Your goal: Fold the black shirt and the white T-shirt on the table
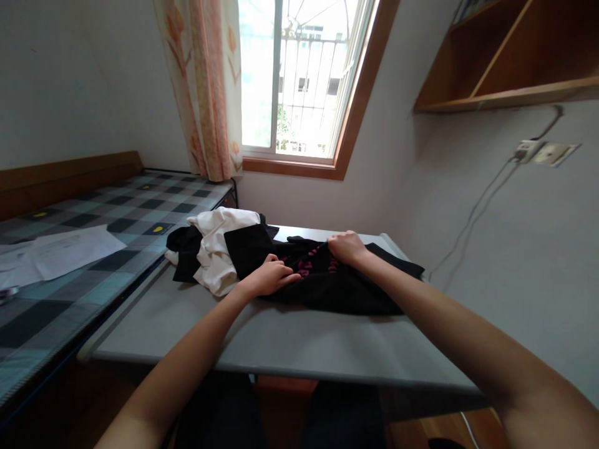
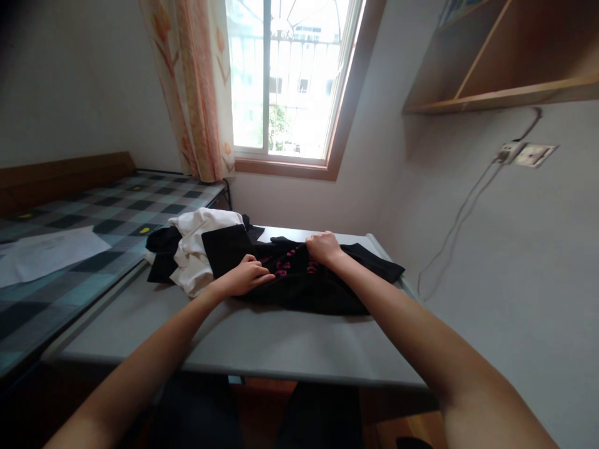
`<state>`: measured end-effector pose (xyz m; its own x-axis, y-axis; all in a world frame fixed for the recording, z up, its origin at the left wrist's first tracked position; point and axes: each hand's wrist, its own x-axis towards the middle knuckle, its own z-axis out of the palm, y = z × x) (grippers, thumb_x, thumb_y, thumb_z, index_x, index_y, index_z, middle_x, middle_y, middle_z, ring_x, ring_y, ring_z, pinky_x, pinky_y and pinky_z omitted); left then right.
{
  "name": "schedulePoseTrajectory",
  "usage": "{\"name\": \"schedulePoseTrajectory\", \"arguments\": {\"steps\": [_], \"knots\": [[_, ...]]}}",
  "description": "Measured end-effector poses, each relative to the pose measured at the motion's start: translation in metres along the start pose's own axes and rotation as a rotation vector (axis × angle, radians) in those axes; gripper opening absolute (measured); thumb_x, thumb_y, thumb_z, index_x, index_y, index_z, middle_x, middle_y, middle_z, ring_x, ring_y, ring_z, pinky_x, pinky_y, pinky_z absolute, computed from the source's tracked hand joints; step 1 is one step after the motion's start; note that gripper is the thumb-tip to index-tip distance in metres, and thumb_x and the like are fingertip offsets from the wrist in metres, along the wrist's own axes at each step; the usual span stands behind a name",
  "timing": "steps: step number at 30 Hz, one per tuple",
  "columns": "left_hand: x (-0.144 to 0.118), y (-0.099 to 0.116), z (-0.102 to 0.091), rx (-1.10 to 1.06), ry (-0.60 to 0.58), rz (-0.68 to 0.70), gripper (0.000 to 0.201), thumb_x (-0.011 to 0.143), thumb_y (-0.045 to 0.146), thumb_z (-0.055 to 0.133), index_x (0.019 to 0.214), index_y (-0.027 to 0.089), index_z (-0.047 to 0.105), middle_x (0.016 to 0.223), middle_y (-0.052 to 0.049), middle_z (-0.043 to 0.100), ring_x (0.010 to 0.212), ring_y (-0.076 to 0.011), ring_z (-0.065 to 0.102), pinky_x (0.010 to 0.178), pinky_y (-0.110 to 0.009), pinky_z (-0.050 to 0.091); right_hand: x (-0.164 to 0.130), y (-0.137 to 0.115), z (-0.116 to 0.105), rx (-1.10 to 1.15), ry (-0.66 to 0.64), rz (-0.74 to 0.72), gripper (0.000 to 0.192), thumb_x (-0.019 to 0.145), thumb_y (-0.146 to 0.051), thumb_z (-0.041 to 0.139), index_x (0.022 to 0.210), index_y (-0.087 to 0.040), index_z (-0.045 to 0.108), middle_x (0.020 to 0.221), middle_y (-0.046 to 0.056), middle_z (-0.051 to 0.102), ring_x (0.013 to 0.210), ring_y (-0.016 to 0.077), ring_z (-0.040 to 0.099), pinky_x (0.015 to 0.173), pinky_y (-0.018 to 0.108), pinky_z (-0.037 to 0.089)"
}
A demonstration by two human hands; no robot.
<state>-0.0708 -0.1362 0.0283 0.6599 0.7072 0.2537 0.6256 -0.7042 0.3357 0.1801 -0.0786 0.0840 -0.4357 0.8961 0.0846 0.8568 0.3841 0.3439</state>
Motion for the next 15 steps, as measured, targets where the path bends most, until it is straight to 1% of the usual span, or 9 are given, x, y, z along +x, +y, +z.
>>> {"name": "schedulePoseTrajectory", "arguments": {"steps": [2,5,6,8,10,11,12,14,15], "knots": [[0.001,0.001,-0.002,0.055,0.095,-0.024,0.052,0.101,0.042,0.036,0.063,0.019,0.063,0.058,-0.001,0.062,0.060,-0.0144,0.053,0.089,-0.036,0.035,0.003,0.022,-0.016,0.028,0.066,0.172,0.030,0.092,-0.020,0.042,0.099,-0.011,0.071,0.102,0.023,0.072,0.096,0.0324,0.069,0.080,0.038,0.047],[0.001,0.000,-0.005,0.097,0.256,-0.100,0.051,0.101,0.041,0.036,0.062,0.020,0.062,0.053,-0.001,0.056,0.057,-0.0153,0.051,0.081,-0.034,0.038,0.003,0.066,-0.044,0.151,0.186,0.465,0.028,0.092,-0.026,0.045,0.100,-0.013,0.069,0.099,0.022,0.071,0.096,0.0329,0.068,0.084,0.041,0.047],[0.001,0.000,-0.005,0.090,0.296,-0.114,0.048,0.100,0.041,0.038,0.067,0.020,0.065,0.054,-0.001,0.057,0.058,-0.0159,0.052,0.079,-0.033,0.038,0.002,0.081,-0.054,0.221,0.265,0.545,0.027,0.092,-0.028,0.047,0.099,-0.013,0.068,0.098,0.021,0.070,0.096,0.0325,0.067,0.084,0.041,0.047],[0.001,-0.002,-0.005,0.025,0.348,-0.112,0.036,0.099,0.040,0.042,0.085,0.021,0.069,0.064,-0.001,0.063,0.063,-0.0164,0.056,0.077,-0.031,0.040,-0.001,0.106,-0.077,0.416,0.490,0.699,0.025,0.093,-0.029,0.047,0.092,-0.013,0.066,0.090,0.017,0.069,0.092,0.0293,0.065,0.081,0.038,0.047],[0.002,-0.003,-0.003,-0.061,0.367,-0.076,0.027,0.097,0.037,0.046,0.102,0.021,0.068,0.078,-0.002,0.069,0.069,-0.0157,0.060,0.076,-0.030,0.041,-0.004,0.125,-0.100,0.727,0.666,0.810,0.030,0.096,-0.026,0.038,0.085,-0.011,0.061,0.075,0.011,0.064,0.076,0.0214,0.061,0.071,0.033,0.047],[0.002,-0.004,-0.002,-0.086,0.366,-0.059,0.026,0.097,0.035,0.047,0.106,0.022,0.067,0.084,-0.002,0.070,0.072,-0.0154,0.062,0.078,-0.029,0.042,-0.004,0.131,-0.111,0.925,0.705,0.853,0.031,0.097,-0.023,0.033,0.085,-0.012,0.059,0.068,0.007,0.059,0.066,0.0169,0.056,0.065,0.032,0.045],[0.002,-0.004,-0.001,-0.094,0.359,-0.047,0.025,0.096,0.035,0.048,0.108,0.022,0.067,0.088,-0.002,0.071,0.074,-0.0153,0.063,0.080,-0.030,0.043,-0.005,0.136,-0.120,1.108,0.717,0.833,0.029,0.097,-0.021,0.031,0.085,-0.013,0.056,0.064,0.004,0.055,0.059,0.0132,0.050,0.061,0.030,0.043],[0.002,-0.006,0.002,-0.087,0.337,-0.034,0.025,0.096,0.035,0.049,0.106,0.022,0.067,0.090,-0.002,0.071,0.075,-0.0153,0.064,0.084,-0.031,0.044,-0.005,0.140,-0.135,1.357,0.764,0.726,0.026,0.097,-0.017,0.029,0.085,-0.015,0.052,0.063,-0.001,0.051,0.053,0.0085,0.043,0.060,0.028,0.041],[0.002,-0.008,0.003,-0.089,0.324,-0.030,0.025,0.096,0.036,0.049,0.106,0.022,0.068,0.091,-0.002,0.071,0.075,-0.0151,0.064,0.084,-0.031,0.044,-0.006,0.140,-0.139,1.410,0.791,0.656,0.025,0.097,-0.016,0.029,0.086,-0.015,0.051,0.064,-0.001,0.051,0.053,0.0076,0.043,0.061,0.027,0.042]]}}
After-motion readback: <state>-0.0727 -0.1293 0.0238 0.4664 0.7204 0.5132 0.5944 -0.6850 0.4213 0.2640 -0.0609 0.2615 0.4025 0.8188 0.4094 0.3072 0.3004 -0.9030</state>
